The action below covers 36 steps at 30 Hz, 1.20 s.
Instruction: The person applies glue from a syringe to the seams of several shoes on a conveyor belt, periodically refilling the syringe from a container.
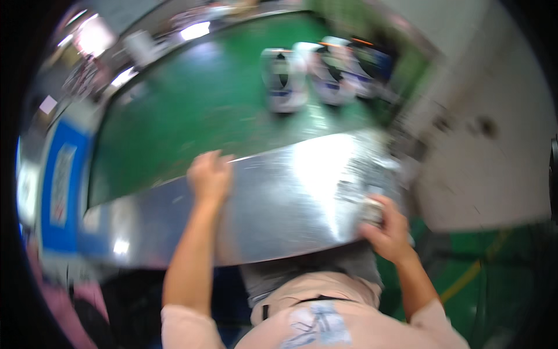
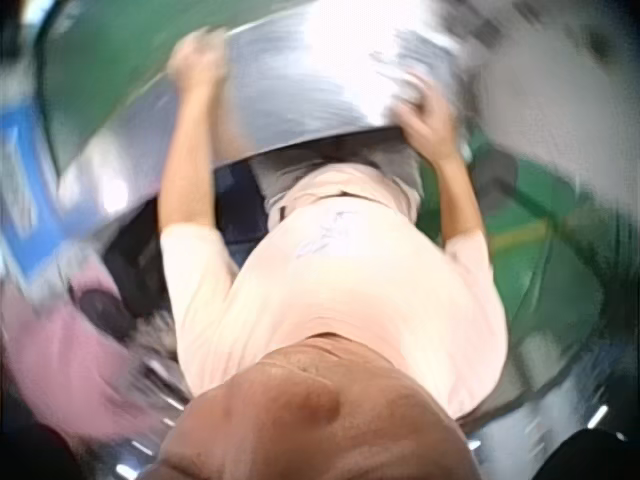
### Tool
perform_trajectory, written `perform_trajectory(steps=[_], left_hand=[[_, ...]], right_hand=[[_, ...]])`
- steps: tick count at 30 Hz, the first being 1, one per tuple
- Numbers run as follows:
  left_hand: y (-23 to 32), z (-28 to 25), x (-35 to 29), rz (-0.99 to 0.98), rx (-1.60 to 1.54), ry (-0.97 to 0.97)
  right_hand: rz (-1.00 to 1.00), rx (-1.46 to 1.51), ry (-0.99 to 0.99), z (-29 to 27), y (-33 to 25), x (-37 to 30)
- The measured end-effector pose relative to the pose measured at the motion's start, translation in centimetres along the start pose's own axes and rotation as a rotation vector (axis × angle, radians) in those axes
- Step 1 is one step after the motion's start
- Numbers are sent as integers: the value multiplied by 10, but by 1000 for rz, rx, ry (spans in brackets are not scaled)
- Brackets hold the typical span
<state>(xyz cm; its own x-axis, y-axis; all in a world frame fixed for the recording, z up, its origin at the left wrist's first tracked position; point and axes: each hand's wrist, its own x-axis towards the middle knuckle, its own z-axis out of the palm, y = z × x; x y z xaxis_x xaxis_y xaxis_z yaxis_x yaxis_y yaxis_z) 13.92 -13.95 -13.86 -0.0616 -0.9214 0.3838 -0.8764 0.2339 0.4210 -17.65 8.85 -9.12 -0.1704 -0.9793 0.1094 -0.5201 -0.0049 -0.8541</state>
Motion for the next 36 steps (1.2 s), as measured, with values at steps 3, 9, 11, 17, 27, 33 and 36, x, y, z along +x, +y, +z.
perform_trajectory(steps=[3, 9, 11, 17, 27, 33, 36], left_hand=[[14, 14, 15, 86, -30, 61], [-14, 32, -6, 17, 115, 137], [-10, 33, -4, 27, 73, 171], [14, 28, 1, -87, -64, 32], [-1, 23, -18, -149, 45, -41], [12, 32, 17, 126, 86, 128], [6, 21, 8, 3, -153, 140]], right_hand=[[32, 273, 181, -2, 16, -8], [49, -232, -78, -16, 36, -5], [-1, -239, -71, -24, 35, 1], [-145, -319, -46, -43, 33, 5], [0, -226, -47, -15, 4, -8], [73, -183, -84, -36, 46, 5], [-3, -406, -101, -38, -1, 20]])
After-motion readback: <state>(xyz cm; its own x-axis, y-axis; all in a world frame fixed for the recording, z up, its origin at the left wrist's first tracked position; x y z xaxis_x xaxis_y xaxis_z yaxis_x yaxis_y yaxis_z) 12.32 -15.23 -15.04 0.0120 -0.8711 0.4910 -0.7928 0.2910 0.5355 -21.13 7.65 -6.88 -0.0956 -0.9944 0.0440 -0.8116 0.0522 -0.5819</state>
